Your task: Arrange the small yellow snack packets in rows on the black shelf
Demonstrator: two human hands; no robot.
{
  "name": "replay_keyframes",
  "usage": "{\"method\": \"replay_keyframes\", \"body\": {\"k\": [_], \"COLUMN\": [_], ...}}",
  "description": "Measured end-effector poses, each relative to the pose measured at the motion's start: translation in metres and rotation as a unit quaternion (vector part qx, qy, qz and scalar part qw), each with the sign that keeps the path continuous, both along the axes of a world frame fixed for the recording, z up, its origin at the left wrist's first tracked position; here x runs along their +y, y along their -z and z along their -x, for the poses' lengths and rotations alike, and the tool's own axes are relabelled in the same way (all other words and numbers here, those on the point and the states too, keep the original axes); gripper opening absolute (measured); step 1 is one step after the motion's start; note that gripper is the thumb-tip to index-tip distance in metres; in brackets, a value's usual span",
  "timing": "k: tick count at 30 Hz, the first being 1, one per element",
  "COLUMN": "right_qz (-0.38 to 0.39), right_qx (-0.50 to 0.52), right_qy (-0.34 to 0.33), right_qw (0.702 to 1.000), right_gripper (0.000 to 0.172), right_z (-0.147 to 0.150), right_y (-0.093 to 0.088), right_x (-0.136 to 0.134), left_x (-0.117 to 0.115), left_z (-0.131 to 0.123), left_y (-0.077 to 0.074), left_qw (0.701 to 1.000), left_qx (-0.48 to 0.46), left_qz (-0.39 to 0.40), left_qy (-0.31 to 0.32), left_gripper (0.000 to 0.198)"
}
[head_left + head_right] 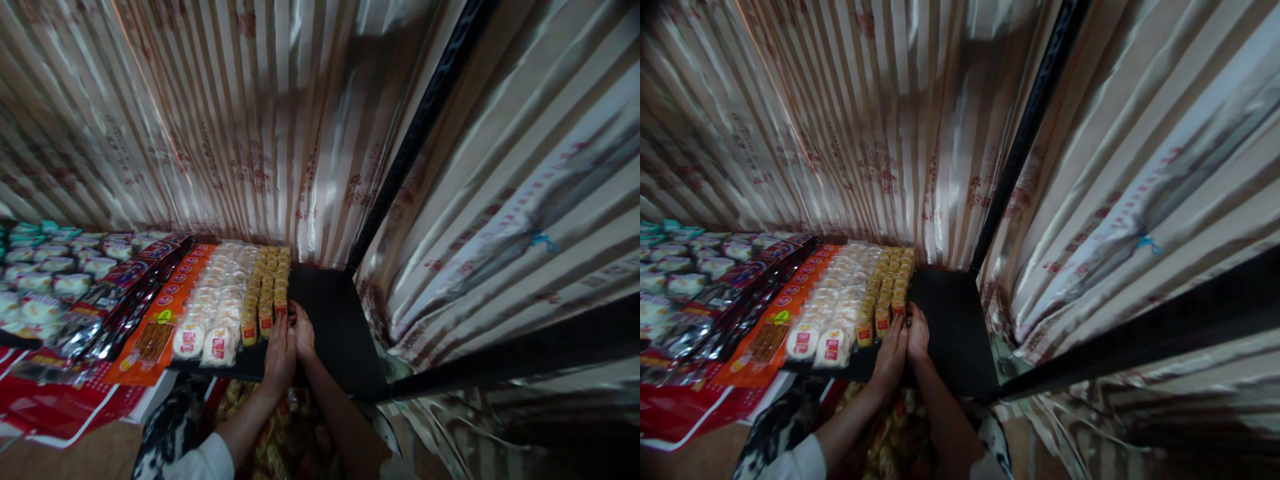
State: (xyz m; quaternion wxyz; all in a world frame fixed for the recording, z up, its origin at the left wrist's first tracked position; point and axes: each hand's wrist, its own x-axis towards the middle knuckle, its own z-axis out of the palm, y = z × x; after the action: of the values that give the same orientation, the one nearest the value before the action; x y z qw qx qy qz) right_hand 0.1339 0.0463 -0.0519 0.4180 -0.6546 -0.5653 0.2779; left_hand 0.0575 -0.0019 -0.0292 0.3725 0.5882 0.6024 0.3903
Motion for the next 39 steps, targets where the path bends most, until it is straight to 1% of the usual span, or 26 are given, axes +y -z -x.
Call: {"method": "replay_keyframes", "body": {"k": [2,7,11,15,19,22,25,27,30,33,37,39], "right_qz": [-0.006,-0.024,-0.031,-0.038,-0.051,-0.058,-0.026,-0.021,-0.05,-0.052,-0.053,-0.053], "right_qx": [0.017,0.061,0.086,0.08,0.074,0.095,0.12,0.125,0.121,0.111,0.095,0.093], "right_qy": [-0.008,-0.029,-0.034,-0.038,-0.039,-0.037,-0.028,-0.013,0.006,0.0,-0.02,-0.041], "right_qw": [1.0,0.997,0.995,0.995,0.995,0.993,0.992,0.992,0.991,0.992,0.994,0.993], "right_gripper": [0.05,0.048,0.045,0.044,0.045,0.044,0.046,0.046,0.044,0.042,0.039,0.037], "right_z": [0.001,0.003,0.005,0.005,0.002,0.002,0.002,0.002,0.003,0.005,0.012,0.018], "right_y": [0.002,0.012,0.02,0.023,0.023,0.022,0.019,0.016,0.01,0.006,0.002,0.003], "right_x": [0.002,0.009,0.013,0.014,0.013,0.012,0.01,0.005,-0.011,-0.035,-0.078,-0.103], "left_x": [0.001,0.006,0.008,0.007,0.004,0.001,-0.002,-0.007,-0.019,-0.041,-0.084,-0.109], "left_z": [0.0,-0.002,-0.006,-0.01,-0.009,-0.008,-0.008,-0.008,-0.008,-0.003,0.011,0.022], "left_y": [0.0,0.003,0.012,0.019,0.013,0.007,0.004,0.003,0.002,0.0,-0.002,0.0], "left_qw": [1.0,0.999,0.998,0.998,0.999,0.999,0.999,0.999,0.999,0.998,0.996,0.995], "left_qx": [-0.012,-0.049,-0.054,-0.057,-0.035,-0.033,-0.038,-0.04,-0.035,-0.026,-0.023,-0.03], "left_qz": [0.003,0.023,0.02,0.006,0.015,0.025,0.024,0.017,-0.012,-0.05,-0.086,-0.091], "left_qy": [0.003,0.005,-0.008,-0.021,-0.007,0.0,-0.001,-0.006,-0.007,0.004,0.02,0.031], "left_gripper": [0.053,0.054,0.054,0.053,0.054,0.055,0.054,0.052,0.049,0.047,0.044,0.042]}}
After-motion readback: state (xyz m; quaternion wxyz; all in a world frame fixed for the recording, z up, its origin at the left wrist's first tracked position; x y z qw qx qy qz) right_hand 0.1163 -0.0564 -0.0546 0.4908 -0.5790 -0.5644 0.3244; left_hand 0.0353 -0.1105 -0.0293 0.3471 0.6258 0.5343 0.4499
